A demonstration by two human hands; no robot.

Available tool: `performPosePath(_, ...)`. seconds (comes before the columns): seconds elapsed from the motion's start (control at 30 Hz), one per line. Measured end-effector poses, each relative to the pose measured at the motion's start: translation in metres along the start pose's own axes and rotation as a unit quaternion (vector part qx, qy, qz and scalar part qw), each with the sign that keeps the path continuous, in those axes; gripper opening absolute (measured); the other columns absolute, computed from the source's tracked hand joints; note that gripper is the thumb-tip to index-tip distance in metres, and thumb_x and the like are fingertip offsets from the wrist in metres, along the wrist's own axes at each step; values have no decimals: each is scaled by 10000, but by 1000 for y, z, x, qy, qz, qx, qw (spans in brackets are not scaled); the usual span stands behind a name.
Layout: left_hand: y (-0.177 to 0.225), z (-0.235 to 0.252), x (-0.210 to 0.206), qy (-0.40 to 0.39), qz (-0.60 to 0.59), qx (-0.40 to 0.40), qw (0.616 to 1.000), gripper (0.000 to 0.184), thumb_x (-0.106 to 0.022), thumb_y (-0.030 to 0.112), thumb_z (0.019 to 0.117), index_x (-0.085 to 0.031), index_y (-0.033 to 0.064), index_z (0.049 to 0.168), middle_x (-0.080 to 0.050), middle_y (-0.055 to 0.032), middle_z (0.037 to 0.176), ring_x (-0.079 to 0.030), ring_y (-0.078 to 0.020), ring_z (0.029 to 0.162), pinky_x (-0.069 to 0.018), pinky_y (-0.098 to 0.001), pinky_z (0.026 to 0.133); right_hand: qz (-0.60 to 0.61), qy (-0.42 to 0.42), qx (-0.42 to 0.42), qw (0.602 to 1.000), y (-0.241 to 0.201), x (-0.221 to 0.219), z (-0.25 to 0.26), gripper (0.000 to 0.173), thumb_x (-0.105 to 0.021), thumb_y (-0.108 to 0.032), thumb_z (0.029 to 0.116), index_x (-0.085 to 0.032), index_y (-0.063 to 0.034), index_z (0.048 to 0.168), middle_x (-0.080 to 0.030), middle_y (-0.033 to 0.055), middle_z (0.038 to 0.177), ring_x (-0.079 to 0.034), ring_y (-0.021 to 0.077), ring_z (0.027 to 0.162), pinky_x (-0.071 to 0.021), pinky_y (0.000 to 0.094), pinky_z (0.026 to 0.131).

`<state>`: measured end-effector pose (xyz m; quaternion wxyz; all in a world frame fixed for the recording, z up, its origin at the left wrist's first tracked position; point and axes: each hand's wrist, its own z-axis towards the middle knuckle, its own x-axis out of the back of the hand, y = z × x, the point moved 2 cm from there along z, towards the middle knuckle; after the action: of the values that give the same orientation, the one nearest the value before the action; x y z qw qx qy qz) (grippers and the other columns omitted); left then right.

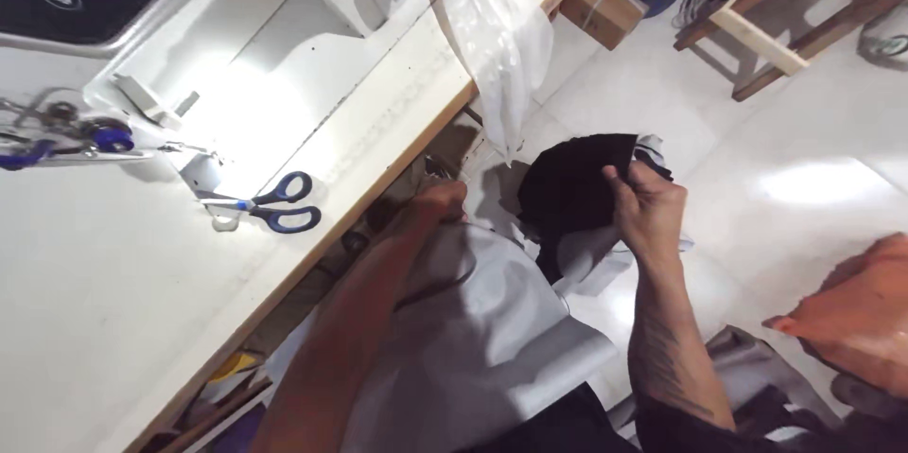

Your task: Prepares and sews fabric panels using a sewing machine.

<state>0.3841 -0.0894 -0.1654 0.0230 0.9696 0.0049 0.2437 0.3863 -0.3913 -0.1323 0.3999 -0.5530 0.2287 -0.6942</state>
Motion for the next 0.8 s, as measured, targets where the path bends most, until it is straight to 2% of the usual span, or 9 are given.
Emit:
performPosePath(0.1, -14, -4, 2, 63, -85, -58, 993, 344, -755, 207, 918, -668, -45, 1135, -668, -264, 1122, -636, -437, 1089, -487, -661, 936, 9, -69, 2, 998, 2, -22, 1, 300, -580, -278, 1051, -747, -30, 1025, -731, 92, 833, -682, 126, 720, -555, 339, 694)
performPosePath(0.2, -11, -25, 2, 55, -16, -7, 998, 482, -705, 416, 946, -678, -16, 1158, -641, -268, 1247, -534, -467, 1281, -368, -693, 1080, 37, -121, 4, 992, -1, -39, -1, 296, -576, -294, 1050, -759, -61, 1054, -750, 72, 880, -702, 118, 763, -570, 344, 730)
performPosePath(0.33, -13, -26, 7, 102, -90, -93, 986, 335, -583, 254, 1038, -665, -5, 1235, -661, -251, 1235, -577, -433, 1249, -337, -689, 1111, 59, -182, 32, 981, -12, -56, 1, 304, -563, -298, 1056, -760, -70, 1088, -763, 82, 918, -725, 154, 806, -582, 396, 757)
performPosePath(0.43, -19, -42, 5, 199, -239, -188, 932, 332, -645, 166, 1002, -635, -4, 1287, -676, -223, 1206, -645, -341, 1158, -472, -547, 1052, 90, -197, 39, 976, -16, -62, -2, 305, -564, -304, 1056, -757, -67, 1067, -753, 64, 900, -708, 118, 796, -572, 360, 751)
performPosePath(0.53, -23, -70, -10, 316, -304, -309, 844, 216, -596, 72, 963, -751, 59, 1113, -753, -67, 1059, -696, -113, 1003, -558, -337, 929, 169, -215, 58, 960, -29, -68, 0, 265, -584, -259, 1051, -758, -60, 1069, -761, 23, 952, -703, 32, 859, -581, 274, 817)
performPosePath(0.63, -23, -99, -19, 405, -313, -380, 770, 259, -529, 110, 966, -785, 92, 1001, -685, -65, 1182, -596, -130, 1192, -483, -303, 1039, 248, -249, 106, 930, -58, -70, 9, 237, -595, -211, 1046, -748, -30, 1042, -758, 12, 955, -695, 4, 874, -582, 244, 829)
performPosePath(0.7, -25, -119, -16, 418, -329, -413, 739, 280, -528, 213, 996, -791, 121, 964, -560, -123, 1459, -364, -271, 1486, -308, -425, 1234, 287, -276, 153, 904, -84, -67, 17, 229, -599, -189, 1044, -738, -10, 1013, -750, 23, 924, -691, 10, 848, -582, 243, 802)
performPosePath(0.73, -28, -128, -14, 420, -339, -435, 721, 277, -540, 244, 1009, -792, 135, 967, -502, -134, 1535, -284, -304, 1536, -269, -454, 1260, 297, -292, 179, 891, -99, -64, 20, 234, -598, -190, 1046, -734, -6, 999, -744, 28, 903, -686, 9, 831, -577, 237, 783)
performPosePath(0.8, -32, -146, -8, 413, -360, -492, 677, 309, -547, 298, 1036, -789, 109, 999, -543, -166, 1504, -327, -320, 1525, -264, -481, 1266, 292, -318, 243, 869, -131, -53, 28, 250, -590, -206, 1051, -725, -6, 985, -735, 33, 872, -673, -2, 812, -558, 210, 760)
